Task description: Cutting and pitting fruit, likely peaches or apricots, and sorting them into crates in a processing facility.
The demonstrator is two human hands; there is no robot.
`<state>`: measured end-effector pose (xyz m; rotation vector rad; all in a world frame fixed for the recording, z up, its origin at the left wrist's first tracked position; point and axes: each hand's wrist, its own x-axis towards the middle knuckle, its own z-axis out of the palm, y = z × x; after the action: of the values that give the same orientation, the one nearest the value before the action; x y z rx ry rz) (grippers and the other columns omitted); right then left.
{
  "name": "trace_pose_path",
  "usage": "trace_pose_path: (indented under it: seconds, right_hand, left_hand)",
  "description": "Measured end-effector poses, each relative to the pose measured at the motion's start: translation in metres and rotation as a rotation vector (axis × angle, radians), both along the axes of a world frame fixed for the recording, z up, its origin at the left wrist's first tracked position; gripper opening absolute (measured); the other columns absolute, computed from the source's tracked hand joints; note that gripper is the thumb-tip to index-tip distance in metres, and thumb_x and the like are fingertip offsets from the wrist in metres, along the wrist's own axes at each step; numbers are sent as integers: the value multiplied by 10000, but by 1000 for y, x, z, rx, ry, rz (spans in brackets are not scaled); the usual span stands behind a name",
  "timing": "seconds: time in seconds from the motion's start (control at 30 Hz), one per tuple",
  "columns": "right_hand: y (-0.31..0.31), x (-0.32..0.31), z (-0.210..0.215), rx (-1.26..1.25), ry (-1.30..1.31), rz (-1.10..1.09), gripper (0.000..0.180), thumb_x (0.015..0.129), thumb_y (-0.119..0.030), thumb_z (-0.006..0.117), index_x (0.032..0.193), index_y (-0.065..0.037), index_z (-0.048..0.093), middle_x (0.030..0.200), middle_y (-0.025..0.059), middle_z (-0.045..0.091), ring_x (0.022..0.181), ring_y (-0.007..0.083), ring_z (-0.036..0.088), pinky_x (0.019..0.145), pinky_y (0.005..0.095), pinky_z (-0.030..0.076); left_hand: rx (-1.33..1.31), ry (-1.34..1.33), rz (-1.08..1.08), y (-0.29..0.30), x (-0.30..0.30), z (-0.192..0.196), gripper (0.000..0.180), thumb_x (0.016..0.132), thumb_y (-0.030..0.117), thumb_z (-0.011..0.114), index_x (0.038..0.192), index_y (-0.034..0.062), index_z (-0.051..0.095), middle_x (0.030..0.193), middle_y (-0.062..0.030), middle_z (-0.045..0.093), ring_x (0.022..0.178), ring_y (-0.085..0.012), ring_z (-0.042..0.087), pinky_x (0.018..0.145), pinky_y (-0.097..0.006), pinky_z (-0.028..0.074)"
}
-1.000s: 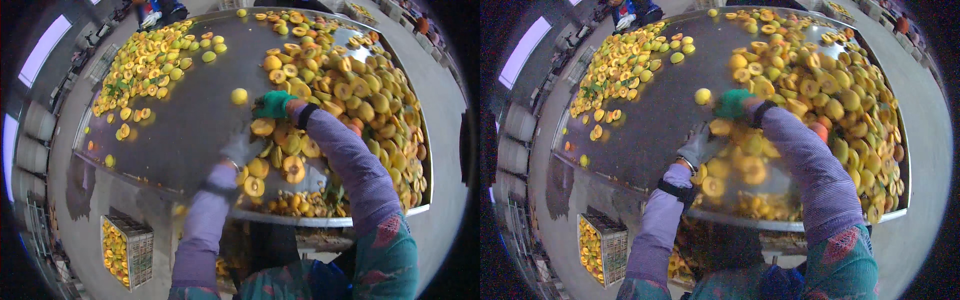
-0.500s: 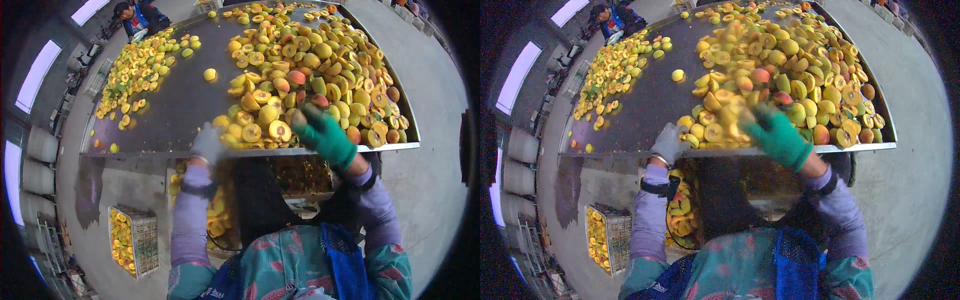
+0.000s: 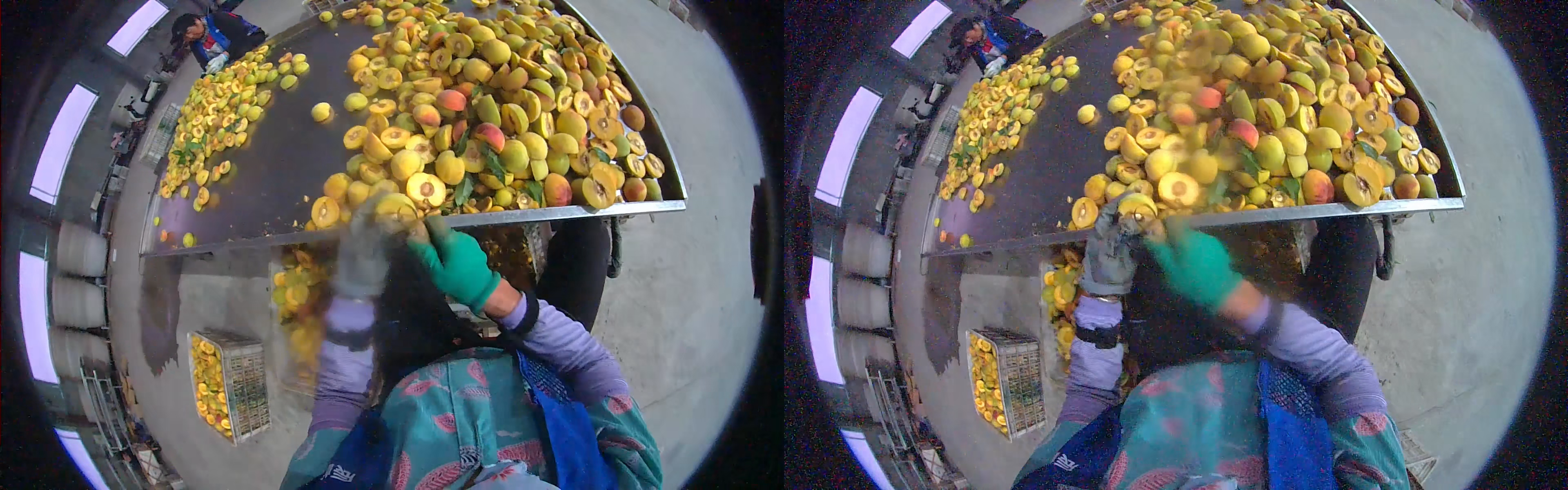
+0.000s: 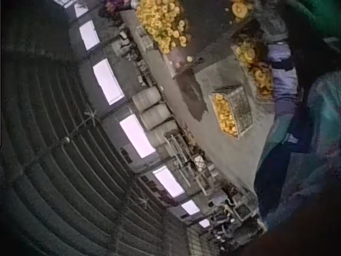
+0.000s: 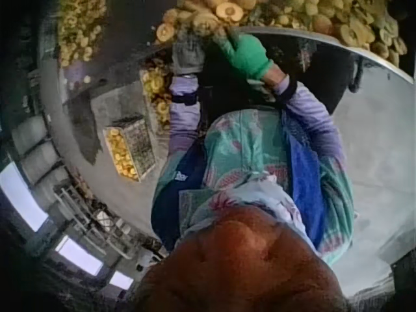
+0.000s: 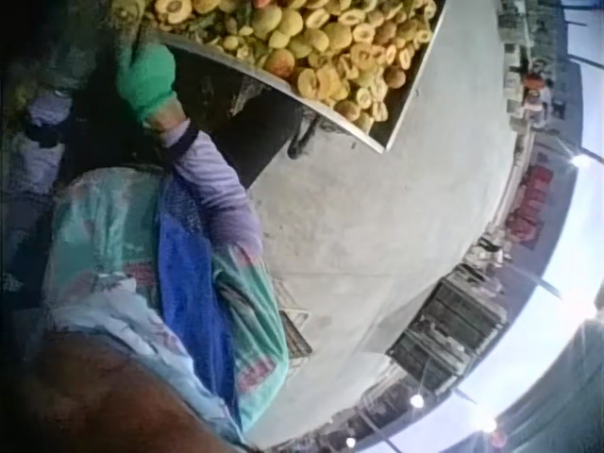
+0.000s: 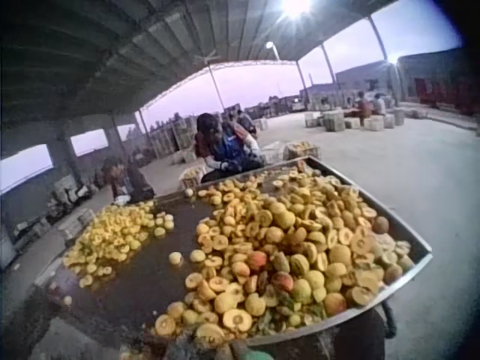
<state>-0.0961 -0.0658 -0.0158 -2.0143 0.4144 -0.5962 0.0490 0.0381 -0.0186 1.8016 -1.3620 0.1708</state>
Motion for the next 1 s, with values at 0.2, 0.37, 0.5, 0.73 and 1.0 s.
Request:
trace_pose_path:
  seconds: [0.2, 0.37, 0.5, 0.73, 1.0]
  right_hand:
    - [-12, -19, -2, -15, 154, 54, 315, 906, -328, 480, 1027, -38, 503, 695, 236, 568, 661, 434, 556, 531, 499, 401]
    - [3, -30, -3, 78, 207, -13, 291, 917, -329, 456, 955, -42, 491, 676, 247, 555, 658, 445, 545, 522, 511, 390]
    - [5, -26, -2, 29, 117, -45, 343, 919, -363, 439, 892, -22, 455, 617, 231, 565, 581, 422, 568, 491, 519, 420]
    - [16, -21, -16, 126, 99, -78, 360, 921, -356, 432, 983, -1, 440, 617, 244, 558, 564, 436, 557, 482, 525, 414]
    - [36, -15, -26, 236, 6, -156, 340, 932, -338, 416, 933, 2, 422, 627, 280, 539, 585, 469, 545, 484, 544, 407]
  left_hand:
    - [35, 364, -19, -23, -42, 17, 463, 743, -61, 553, 1177, 94, 508, 1004, -85, 587, 875, -172, 587, 742, -295, 486]
    - [-23, 700, -64, -33, -44, 17, 340, 841, 28, 475, 1170, 105, 512, 938, -94, 602, 767, -170, 604, 705, -288, 492]
    - [-111, 1009, -1, -35, -50, 13, 542, 926, 487, 367, 1083, 3, 555, 891, -138, 631, 752, -211, 627, 719, -307, 511]
    - [-160, 1142, 193, -44, -71, 21, 329, 925, 278, 370, 998, 43, 588, 884, -118, 609, 767, -184, 590, 712, -310, 477]
    - [-101, 914, 226, -39, -77, 24, 413, 947, 368, 361, 1005, 25, 584, 889, -96, 615, 796, -172, 578, 729, -292, 460]
